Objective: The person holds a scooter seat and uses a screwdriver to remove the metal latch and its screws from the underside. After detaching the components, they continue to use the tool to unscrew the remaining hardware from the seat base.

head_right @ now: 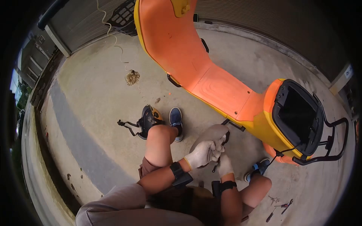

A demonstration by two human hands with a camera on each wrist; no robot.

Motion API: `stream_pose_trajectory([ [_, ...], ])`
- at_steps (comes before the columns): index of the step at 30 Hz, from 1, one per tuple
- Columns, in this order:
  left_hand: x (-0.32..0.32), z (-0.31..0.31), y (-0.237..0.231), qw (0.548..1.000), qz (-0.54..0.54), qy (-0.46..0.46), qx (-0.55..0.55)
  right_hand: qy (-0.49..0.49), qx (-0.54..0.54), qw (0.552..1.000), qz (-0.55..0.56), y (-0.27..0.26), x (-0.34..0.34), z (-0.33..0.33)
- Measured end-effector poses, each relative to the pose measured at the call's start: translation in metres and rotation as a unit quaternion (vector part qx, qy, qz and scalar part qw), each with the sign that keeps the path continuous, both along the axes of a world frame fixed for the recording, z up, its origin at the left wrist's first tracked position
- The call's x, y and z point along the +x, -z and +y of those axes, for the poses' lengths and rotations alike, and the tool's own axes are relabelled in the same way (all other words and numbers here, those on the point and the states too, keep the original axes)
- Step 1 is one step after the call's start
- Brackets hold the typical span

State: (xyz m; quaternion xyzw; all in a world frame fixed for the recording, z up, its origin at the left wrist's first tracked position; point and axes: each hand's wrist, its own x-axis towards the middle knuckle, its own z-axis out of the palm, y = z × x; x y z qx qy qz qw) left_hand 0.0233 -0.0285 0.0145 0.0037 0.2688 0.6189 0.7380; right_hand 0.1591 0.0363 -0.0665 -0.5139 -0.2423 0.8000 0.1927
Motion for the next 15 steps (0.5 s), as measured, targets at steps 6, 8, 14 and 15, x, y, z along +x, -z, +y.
stream_pose_trajectory([
  [6,-0.003,-0.011,0.004,0.945,0.306,0.105,-0.055,-0.001,-0.022,1.0,-0.012,0.009,0.005,0.0],
  [8,-0.005,-0.013,0.005,0.952,0.259,0.149,-0.07,-0.005,-0.015,1.0,-0.007,0.009,0.007,0.0],
  [14,0.022,-0.023,0.036,0.816,0.499,0.251,-0.144,-0.041,0.089,0.992,-0.082,0.007,0.005,-0.002],
  [15,0.027,-0.022,0.043,0.817,0.498,0.253,-0.143,-0.088,0.116,0.985,-0.093,0.008,0.005,0.001],
])
